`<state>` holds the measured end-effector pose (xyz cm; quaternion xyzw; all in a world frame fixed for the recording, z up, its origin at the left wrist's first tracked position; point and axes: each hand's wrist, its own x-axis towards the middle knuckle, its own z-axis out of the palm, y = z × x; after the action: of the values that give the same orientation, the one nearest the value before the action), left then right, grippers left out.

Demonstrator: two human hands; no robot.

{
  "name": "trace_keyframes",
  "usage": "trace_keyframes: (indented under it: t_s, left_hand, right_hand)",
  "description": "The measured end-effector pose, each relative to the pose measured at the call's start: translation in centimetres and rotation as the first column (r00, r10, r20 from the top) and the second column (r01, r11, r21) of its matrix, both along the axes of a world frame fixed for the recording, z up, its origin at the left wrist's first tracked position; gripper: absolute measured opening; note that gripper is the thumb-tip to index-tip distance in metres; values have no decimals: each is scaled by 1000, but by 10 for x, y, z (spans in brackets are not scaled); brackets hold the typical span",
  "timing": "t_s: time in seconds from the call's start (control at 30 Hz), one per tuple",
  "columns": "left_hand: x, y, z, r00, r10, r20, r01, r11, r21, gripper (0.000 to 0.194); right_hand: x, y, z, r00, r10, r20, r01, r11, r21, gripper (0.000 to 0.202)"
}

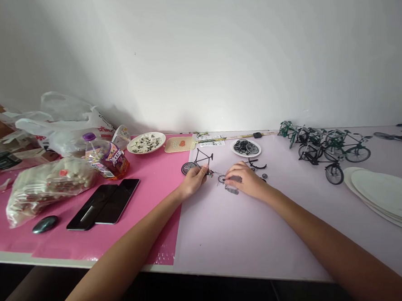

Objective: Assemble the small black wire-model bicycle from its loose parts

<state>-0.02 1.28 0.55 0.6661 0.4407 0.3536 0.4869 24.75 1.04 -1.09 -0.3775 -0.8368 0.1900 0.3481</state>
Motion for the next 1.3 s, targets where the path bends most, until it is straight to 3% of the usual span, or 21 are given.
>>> trace_keyframes:
  t_s: [0.17, 0.37, 0.47, 0.57, 0.7, 0.77, 0.9, 1.0, 1.3]
  left_hand:
    - [0, -1, 2, 1000, -16, -20, 16, 1000, 22, 73]
    - [0, -3, 5, 999, -19, -46, 20, 999, 28, 73]
    - [-1, -2, 3, 999, -21, -45, 22, 999, 28, 74]
    - [0, -2, 1, 999, -18, -35, 18, 1000, 15, 75]
    - [0, -1, 1, 999, -16, -44, 16, 1000, 0, 73]
    - [0, -1, 1, 998, -11, -55, 11, 1000, -3, 72]
    - [0, -1, 1, 999, -16, -47, 15, 1000, -12, 71]
    - [1, -2, 2, 999, -22, -26, 22, 1000, -12, 72]
    - [1, -2, 2, 999, -25, -38, 24, 1000, -16, 75]
  right_hand:
    - [0, 0, 1, 1000, -12, -13, 12, 1000, -25, 31]
    - [0, -2, 3, 999, -36, 10, 36, 999, 39, 25]
    - [4, -1, 8, 990, -143, -20, 144, 978, 148, 22]
    - [14, 3, 15, 956, -284, -79, 295, 918, 266, 21]
    - [30, 12, 18, 922, -379, -72, 382, 870, 311, 21]
    - [36, 16, 13, 932, -363, -6, 351, 896, 272, 21]
    - [40, 18, 4, 974, -184, 135, 180, 983, 46, 27]
    - [37, 15, 3, 982, -120, 149, 130, 990, -62, 26]
    - [31, 10, 8, 988, -91, 123, 106, 987, -122, 21]
